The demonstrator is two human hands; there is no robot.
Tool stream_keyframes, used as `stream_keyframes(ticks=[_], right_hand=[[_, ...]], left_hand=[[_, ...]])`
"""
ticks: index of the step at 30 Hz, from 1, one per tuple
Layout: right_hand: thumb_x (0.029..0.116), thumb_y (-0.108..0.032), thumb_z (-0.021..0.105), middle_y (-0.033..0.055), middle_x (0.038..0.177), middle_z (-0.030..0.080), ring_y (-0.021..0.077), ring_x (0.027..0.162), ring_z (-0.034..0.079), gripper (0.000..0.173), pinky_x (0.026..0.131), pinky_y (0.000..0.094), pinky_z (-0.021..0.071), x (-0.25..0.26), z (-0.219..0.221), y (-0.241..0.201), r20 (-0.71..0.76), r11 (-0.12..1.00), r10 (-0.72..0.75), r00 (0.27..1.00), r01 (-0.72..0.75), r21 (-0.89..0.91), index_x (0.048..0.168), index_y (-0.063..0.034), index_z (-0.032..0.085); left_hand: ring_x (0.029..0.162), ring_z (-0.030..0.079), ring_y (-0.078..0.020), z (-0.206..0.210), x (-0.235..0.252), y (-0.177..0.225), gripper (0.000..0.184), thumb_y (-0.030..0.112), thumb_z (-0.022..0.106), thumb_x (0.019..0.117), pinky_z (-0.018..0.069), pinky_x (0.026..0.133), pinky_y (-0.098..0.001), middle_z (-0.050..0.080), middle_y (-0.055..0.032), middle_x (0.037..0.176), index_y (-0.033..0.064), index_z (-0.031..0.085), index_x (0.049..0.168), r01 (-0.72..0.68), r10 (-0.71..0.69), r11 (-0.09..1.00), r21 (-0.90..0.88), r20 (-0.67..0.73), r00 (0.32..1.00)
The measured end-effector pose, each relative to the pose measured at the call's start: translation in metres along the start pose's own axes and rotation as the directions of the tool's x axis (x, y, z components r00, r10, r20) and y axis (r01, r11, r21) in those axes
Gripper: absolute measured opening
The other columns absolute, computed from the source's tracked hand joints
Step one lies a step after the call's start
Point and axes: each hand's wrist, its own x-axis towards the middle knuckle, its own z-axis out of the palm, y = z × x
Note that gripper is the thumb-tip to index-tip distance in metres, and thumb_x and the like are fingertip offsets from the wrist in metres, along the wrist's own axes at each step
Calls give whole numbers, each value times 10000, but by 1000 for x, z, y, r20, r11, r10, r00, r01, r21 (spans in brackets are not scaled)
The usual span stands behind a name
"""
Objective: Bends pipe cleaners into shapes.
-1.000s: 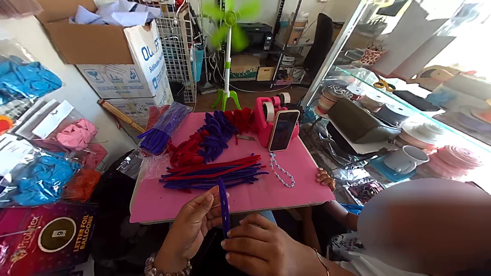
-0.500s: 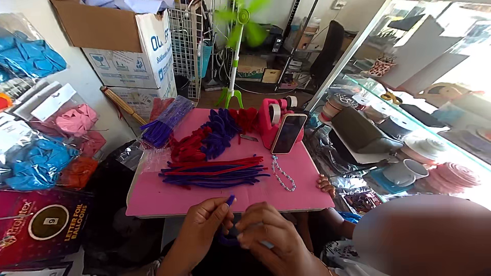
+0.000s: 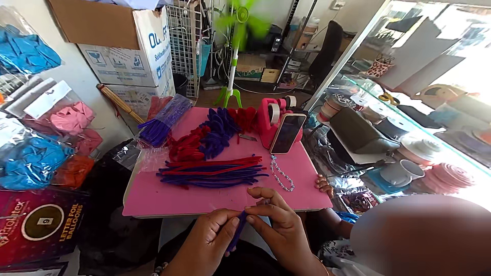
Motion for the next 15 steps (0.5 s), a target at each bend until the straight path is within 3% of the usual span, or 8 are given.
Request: stream_keyframes(ticks=[2, 4, 7, 9, 11, 13, 15], right_hand=[[958, -205, 725, 25, 1290, 660, 118, 1229, 594, 91, 1022, 245, 513, 0, 0, 1, 1, 1000, 19, 1000, -19, 7, 1018, -159, 777], [956, -203, 726, 26, 1286, 663, 120, 1232, 593, 85, 1024, 242, 513, 0, 1, 1, -2, 1000, 29, 1000, -29, 6, 999, -150, 778], [954, -199, 727, 31, 1276, 667, 124, 1229, 595, 84, 1029, 249, 510, 0, 3, 2, -7, 1000, 23, 1000, -23, -2, 996, -143, 774], [957, -201, 722, 29, 1271, 671, 121, 1222, 598, 85, 1024, 250, 511, 0, 5, 2, -13, 1000, 15, 1000, -15, -16, 997, -144, 772], [963, -201, 716, 30, 1269, 674, 128, 1227, 599, 84, 1033, 261, 510, 1, 5, 3, -15, 1000, 5, 1000, -6, -28, 992, -141, 766], [968, -203, 709, 27, 1266, 676, 130, 1228, 598, 85, 1038, 267, 506, 0, 5, 4, -8, 999, 6, 1000, -6, -37, 988, -139, 763], [973, -203, 704, 32, 1268, 677, 138, 1233, 596, 92, 1041, 275, 505, -1, 4, 5, 2, 999, 7, 1000, -7, -39, 988, -135, 763]], left_hand=[[643, 623, 17, -2, 0, 0, 302, 236, 454, 1101, 538, 558, -139, 694, 28, 883, 47, 684, 1145, 12, -11, 1000, -18, 52, 999], [641, 610, 18, -3, -1, 1, 319, 294, 487, 1090, 532, 559, -143, 688, 39, 902, 45, 669, 1171, 46, -40, 998, -52, 105, 994], [595, 602, 26, 0, -1, 5, 248, 241, 535, 1070, 524, 530, -134, 696, 56, 864, 60, 683, 1152, 109, -104, 992, -70, 75, 992], [550, 525, 61, 2, 1, 3, 241, 247, 523, 1074, 450, 494, -99, 655, 87, 791, 90, 703, 1106, 137, -133, 983, -123, 37, 990], [538, 435, 77, 2, 1, 0, 331, 348, 440, 1102, 365, 471, -88, 596, 103, 788, 131, 686, 1064, 192, -180, 952, -237, 72, 981], [536, 407, 71, 1, 1, 0, 390, 387, 375, 1112, 335, 458, -94, 588, 100, 816, 147, 680, 1071, 264, -242, 911, -317, 108, 964], [538, 404, 66, 1, 2, -1, 341, 335, 394, 1113, 332, 459, -95, 575, 98, 817, 147, 674, 1062, 296, -272, 900, -320, 117, 955]])
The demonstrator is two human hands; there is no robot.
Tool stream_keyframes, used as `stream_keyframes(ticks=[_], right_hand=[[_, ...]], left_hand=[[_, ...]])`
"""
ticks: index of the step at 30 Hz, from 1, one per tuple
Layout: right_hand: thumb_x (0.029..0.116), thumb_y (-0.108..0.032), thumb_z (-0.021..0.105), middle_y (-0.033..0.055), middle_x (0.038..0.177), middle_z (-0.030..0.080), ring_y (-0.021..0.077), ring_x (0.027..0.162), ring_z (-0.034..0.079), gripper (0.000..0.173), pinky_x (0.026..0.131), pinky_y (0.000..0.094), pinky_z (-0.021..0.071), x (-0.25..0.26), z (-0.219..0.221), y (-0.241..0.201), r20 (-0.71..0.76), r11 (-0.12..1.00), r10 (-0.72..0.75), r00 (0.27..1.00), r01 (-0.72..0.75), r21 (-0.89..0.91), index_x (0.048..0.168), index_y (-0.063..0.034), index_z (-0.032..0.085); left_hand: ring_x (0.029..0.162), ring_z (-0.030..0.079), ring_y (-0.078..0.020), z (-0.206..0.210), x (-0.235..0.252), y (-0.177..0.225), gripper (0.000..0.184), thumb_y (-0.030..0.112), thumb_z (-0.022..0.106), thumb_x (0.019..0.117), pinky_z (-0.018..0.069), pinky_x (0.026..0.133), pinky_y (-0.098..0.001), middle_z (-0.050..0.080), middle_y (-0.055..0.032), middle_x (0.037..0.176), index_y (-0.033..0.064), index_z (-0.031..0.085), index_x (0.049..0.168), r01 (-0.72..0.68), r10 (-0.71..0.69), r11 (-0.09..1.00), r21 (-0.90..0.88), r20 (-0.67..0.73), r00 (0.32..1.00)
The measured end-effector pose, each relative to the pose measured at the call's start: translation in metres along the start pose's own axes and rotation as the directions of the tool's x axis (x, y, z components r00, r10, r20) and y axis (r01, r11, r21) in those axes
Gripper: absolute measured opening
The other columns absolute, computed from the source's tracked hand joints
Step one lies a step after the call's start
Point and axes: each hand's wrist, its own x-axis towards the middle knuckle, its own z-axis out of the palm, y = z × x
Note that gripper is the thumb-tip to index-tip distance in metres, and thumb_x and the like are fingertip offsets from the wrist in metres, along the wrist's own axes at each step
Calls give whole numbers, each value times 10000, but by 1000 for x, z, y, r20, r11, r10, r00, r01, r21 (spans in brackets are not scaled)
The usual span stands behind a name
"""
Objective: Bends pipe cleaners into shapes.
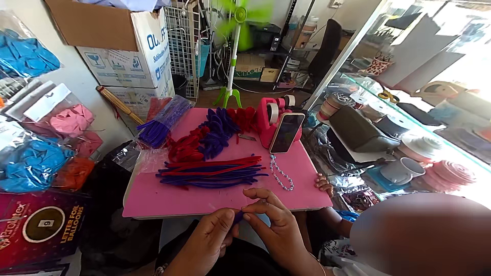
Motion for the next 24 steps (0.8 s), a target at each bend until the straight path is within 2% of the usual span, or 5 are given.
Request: stream_keyframes(ticks=[4, 10, 18, 21, 24], right_hand=[[982, -215, 693, 30, 1277, 675, 128, 1237, 592, 109, 1044, 265, 498, -1, 0, 0, 3, 1000, 13, 1000, -13, -15, 1005, -140, 768], [990, -212, 680, 48, 1298, 677, 129, 1205, 613, 158, 1002, 240, 522, -4, 6, 2, -54, 993, -38, 998, 31, -116, 1089, -141, 781], [1002, -184, 663, 48, 1304, 685, 143, 1209, 619, 191, 1022, 254, 510, -7, 12, 3, -53, 991, -73, 996, 66, -119, 1151, -140, 772], [1012, -190, 648, 63, 1297, 691, 144, 1200, 633, 204, 1013, 264, 529, -6, 10, 1, -11, 999, 16, 1000, -16, 31, 1152, -111, 774], [1002, -159, 654, 90, 1298, 694, 139, 1201, 652, 211, 1007, 268, 552, -3, 5, -1, 89, 933, 184, 979, -202, 299, 1131, -46, 779]], left_hand=[[544, 414, 62, 2, 1, -3, 222, 236, 471, 1091, 336, 471, -91, 532, 109, 763, 132, 666, 1081, -41, 46, 993, 106, -43, 998], [577, 463, 62, 9, 3, -13, 229, 238, 510, 1076, 388, 522, -92, 562, 92, 748, 84, 678, 1095, -190, 250, 918, 347, -135, 959], [569, 458, 66, 12, 4, -17, 219, 215, 513, 1070, 387, 522, -84, 549, 85, 718, 66, 672, 1052, -231, 328, 880, 414, -180, 927], [620, 501, 66, 10, 4, -18, 240, 221, 514, 1066, 423, 574, -80, 597, 59, 765, 53, 684, 1038, -261, 385, 823, 504, -159, 909], [731, 575, 36, 7, 4, -17, 263, 211, 510, 1060, 478, 683, -85, 654, -15, 854, 23, 690, 1021, -311, 493, 667, 678, -89, 865]])
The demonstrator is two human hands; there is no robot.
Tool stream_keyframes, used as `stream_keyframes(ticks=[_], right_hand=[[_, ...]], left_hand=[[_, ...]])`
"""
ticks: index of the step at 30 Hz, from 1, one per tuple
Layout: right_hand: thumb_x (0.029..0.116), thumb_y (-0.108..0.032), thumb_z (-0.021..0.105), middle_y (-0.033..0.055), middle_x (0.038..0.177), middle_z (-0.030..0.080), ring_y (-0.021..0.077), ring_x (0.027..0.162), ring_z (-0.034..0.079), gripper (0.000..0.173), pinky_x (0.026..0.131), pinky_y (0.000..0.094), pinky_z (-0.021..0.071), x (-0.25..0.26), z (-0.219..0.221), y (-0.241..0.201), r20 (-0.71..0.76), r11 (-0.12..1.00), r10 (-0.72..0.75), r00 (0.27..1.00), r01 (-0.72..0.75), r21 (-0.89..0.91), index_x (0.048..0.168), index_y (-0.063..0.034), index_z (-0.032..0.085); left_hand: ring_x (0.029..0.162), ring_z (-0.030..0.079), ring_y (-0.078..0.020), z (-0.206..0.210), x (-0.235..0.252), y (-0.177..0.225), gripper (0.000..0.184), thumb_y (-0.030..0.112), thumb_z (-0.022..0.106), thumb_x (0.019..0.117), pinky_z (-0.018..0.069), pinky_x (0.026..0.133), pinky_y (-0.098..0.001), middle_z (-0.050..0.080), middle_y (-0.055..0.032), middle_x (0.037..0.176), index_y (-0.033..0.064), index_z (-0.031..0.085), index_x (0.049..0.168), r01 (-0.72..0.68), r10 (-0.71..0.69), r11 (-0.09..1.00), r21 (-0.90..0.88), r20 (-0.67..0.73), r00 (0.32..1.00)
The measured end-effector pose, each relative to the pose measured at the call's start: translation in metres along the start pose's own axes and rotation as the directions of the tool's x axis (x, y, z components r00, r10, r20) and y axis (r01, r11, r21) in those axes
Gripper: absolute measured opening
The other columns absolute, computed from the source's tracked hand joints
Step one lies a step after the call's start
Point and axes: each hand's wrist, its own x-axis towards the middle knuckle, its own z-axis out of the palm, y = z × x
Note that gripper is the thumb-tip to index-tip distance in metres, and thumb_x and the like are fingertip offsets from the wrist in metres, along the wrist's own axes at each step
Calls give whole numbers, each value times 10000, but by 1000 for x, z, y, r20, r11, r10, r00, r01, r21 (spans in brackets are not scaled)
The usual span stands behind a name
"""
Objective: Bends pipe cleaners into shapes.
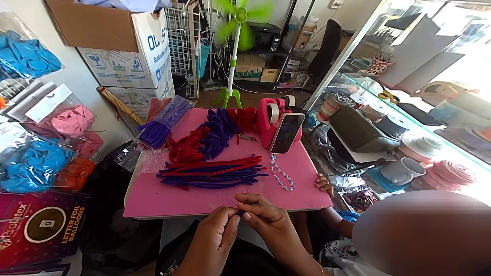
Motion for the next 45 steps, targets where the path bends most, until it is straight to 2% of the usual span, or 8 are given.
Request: stream_keyframes(ticks=[5, 10, 15, 18, 22, 29, 39, 45], right_hand=[[955, -134, 711, 85, 1282, 702, 128, 1178, 659, 155, 969, 271, 559, 1, -2, -1, 29, 939, 203, 979, -203, 279, 1058, -50, 791], [934, -126, 738, 69, 1288, 683, 70, 1041, 684, 102, 841, 202, 583, -1, 2, 2, -65, 980, 93, 994, -80, 180, 1007, -64, 774], [942, -126, 730, 59, 1271, 695, 71, 1075, 678, 114, 885, 203, 577, -3, 8, 1, -119, 989, 54, 991, -37, 141, 1010, -60, 792], [942, -118, 727, 50, 1266, 702, 82, 1116, 670, 116, 926, 222, 569, -1, 9, 2, -94, 973, 63, 994, -40, 228, 1020, -76, 801], [956, -130, 713, 48, 1283, 695, 109, 1166, 653, 195, 969, 258, 557, 4, -7, 8, 123, 925, 18, 992, -63, 375, 1138, -100, 774], [989, -136, 678, 39, 1192, 719, 120, 1150, 659, 192, 995, 283, 551, 14, -39, 3, 328, 985, -144, 934, 104, 136, 1159, -91, 754], [955, -132, 722, 39, 1085, 737, 104, 1082, 672, 157, 960, 269, 554, 24, -52, -7, 456, 996, -84, 886, 60, 67, 1091, -65, 766], [965, -143, 709, 35, 1014, 730, 103, 1036, 660, 110, 933, 255, 537, 20, -49, -12, 429, 960, -161, 889, 241, -140, 1029, -79, 773]], left_hand=[[754, 600, -25, 2, 1, -1, 240, 187, 521, 1036, 492, 719, -95, 636, -60, 834, 19, 692, 1026, -147, 152, 969, 198, -11, 988], [749, 602, -43, 4, 2, -2, 241, 200, 533, 1026, 497, 715, -106, 633, -58, 838, 33, 700, 1073, -146, 158, 955, 258, -26, 987], [752, 603, -47, 6, 3, -1, 251, 205, 528, 1030, 498, 718, -107, 627, -60, 837, 27, 700, 1076, -162, 183, 944, 288, -47, 982], [763, 598, -15, 4, 3, 0, 246, 189, 517, 1032, 490, 724, -90, 638, -58, 842, 8, 684, 1038, -148, 154, 976, 162, -27, 988], [641, 509, 71, -4, 2, -1, 248, 235, 507, 1072, 428, 577, -79, 597, 48, 783, 50, 671, 1085, 41, -17, 958, -283, 84, 996], [571, 453, 85, -13, 2, 5, 205, 229, 511, 1074, 372, 500, -75, 579, 109, 765, 124, 686, 1087, 321, -152, 775, -545, 332, 931], [616, 475, 90, -14, 3, 6, 215, 197, 538, 1055, 397, 569, -75, 577, 76, 734, 41, 685, 1045, 209, -66, 901, -381, 354, 933], [598, 470, 93, -17, 4, 9, 211, 197, 530, 1055, 391, 553, -74, 560, 105, 718, 62, 691, 1030, 311, -164, 891, -331, 404, 900]])
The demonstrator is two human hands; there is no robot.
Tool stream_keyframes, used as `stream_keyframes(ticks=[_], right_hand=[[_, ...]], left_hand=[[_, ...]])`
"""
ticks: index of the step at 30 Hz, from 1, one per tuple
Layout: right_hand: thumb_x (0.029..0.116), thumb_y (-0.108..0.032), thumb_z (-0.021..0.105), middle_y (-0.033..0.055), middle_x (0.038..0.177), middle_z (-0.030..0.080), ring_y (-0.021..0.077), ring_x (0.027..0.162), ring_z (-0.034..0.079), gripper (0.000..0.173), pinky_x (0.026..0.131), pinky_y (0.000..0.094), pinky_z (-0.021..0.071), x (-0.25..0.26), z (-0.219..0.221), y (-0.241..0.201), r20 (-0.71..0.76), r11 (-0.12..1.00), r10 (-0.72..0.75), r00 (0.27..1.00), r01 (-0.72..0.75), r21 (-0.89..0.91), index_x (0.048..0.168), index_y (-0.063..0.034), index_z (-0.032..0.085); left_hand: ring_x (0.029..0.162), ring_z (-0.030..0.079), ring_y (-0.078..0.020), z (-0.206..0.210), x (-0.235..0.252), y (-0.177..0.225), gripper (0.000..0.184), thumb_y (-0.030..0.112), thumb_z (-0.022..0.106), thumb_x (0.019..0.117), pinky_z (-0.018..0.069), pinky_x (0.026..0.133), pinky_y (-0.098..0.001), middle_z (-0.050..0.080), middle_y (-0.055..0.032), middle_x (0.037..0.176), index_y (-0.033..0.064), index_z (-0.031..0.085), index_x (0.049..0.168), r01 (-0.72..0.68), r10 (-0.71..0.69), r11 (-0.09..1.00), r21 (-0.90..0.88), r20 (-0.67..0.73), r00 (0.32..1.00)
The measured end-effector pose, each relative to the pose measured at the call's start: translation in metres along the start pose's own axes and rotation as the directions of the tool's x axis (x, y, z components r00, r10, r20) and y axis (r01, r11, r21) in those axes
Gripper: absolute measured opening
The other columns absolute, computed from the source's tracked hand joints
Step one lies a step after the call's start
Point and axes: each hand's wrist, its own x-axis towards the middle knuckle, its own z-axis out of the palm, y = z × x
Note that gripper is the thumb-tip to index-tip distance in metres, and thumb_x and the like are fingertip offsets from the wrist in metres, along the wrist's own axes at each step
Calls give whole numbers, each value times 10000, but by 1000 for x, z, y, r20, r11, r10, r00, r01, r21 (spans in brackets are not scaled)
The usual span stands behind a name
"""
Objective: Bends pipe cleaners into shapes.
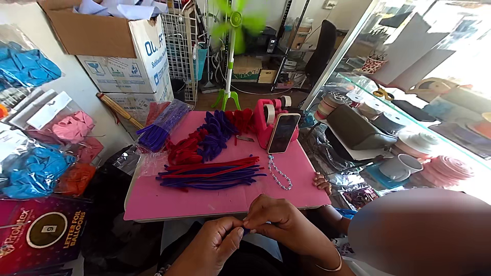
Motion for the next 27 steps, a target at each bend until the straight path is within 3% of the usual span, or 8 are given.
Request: stream_keyframes(ticks=[5, 10, 14, 17, 18, 20, 23, 27], right_hand=[[1015, -215, 645, -20, 995, 717, 115, 1055, 645, 129, 945, 309, 507, -4, 12, -3, -82, 908, -109, 991, 66, -414, 1030, -160, 761], [1048, -222, 586, -8, 1008, 695, 128, 1062, 637, 141, 952, 287, 498, -6, 26, 3, -87, 796, -202, 976, 111, -595, 1026, -148, 704], [1041, -195, 576, 26, 1054, 687, 137, 1097, 636, 125, 970, 289, 509, -8, 31, 11, -134, 854, -132, 982, 44, -519, 1034, -119, 675], [1003, -146, 628, 22, 1053, 692, 94, 1083, 650, 89, 958, 243, 545, -5, 38, 22, -373, 946, -74, 925, -53, -319, 1053, -98, 684], [992, -133, 640, 12, 1050, 697, 81, 1066, 660, 86, 944, 236, 558, -3, 43, 25, -469, 963, -65, 881, -68, -261, 1055, -102, 689], [980, -131, 662, -6, 1045, 696, 67, 1042, 666, 89, 925, 230, 565, 0, 54, 31, -595, 973, -83, 799, -65, -223, 1061, -126, 698], [971, -137, 672, -8, 1042, 684, 75, 1039, 661, 94, 924, 226, 560, 1, 70, 40, -643, 958, -156, 750, -43, -283, 1063, -137, 690], [962, -141, 673, -12, 1028, 678, 78, 1036, 655, 87, 919, 223, 552, -2, 80, 46, -643, 939, -189, 742, -55, -339, 1047, -143, 690]], left_hand=[[581, 461, 85, -1, 1, 2, 199, 192, 520, 1050, 376, 531, -80, 556, 113, 724, 85, 687, 1029, 60, -60, 998, 7, -31, 998], [576, 464, 79, -4, 1, 1, 199, 187, 522, 1045, 381, 534, -83, 555, 109, 709, 85, 687, 1002, 86, -84, 996, 36, -47, 995], [592, 499, 71, -7, 0, 1, 230, 228, 526, 1049, 412, 539, -88, 616, 100, 769, 95, 709, 1092, 40, -28, 992, 120, -104, 994], [656, 573, 35, -7, 5, -4, 375, 308, 597, 1026, 481, 555, -125, 683, 60, 948, 49, 628, 1295, -67, 74, 997, 34, -285, 956], [702, 611, 12, -4, 9, -6, 457, 329, 648, 995, 518, 585, -141, 691, 34, 1027, 25, 595, 1332, -102, 83, 994, -35, -358, 930], [922, 706, -104, 5, 15, -8, 579, 296, 725, 938, 603, 766, -240, 696, -45, 1180, -23, 540, 1384, -133, 33, 972, -195, -446, 894], [1121, 709, -223, 21, 20, -15, 525, 160, 742, 929, 587, 963, -365, 713, -121, 1250, -42, 554, 1377, -185, -76, 868, -462, -491, 868], [1035, 746, -222, 26, 24, -10, 307, -5, 604, 984, 606, 932, -357, 749, -131, 1165, -43, 616, 1288, -228, -151, 811, -538, -569, 808]])
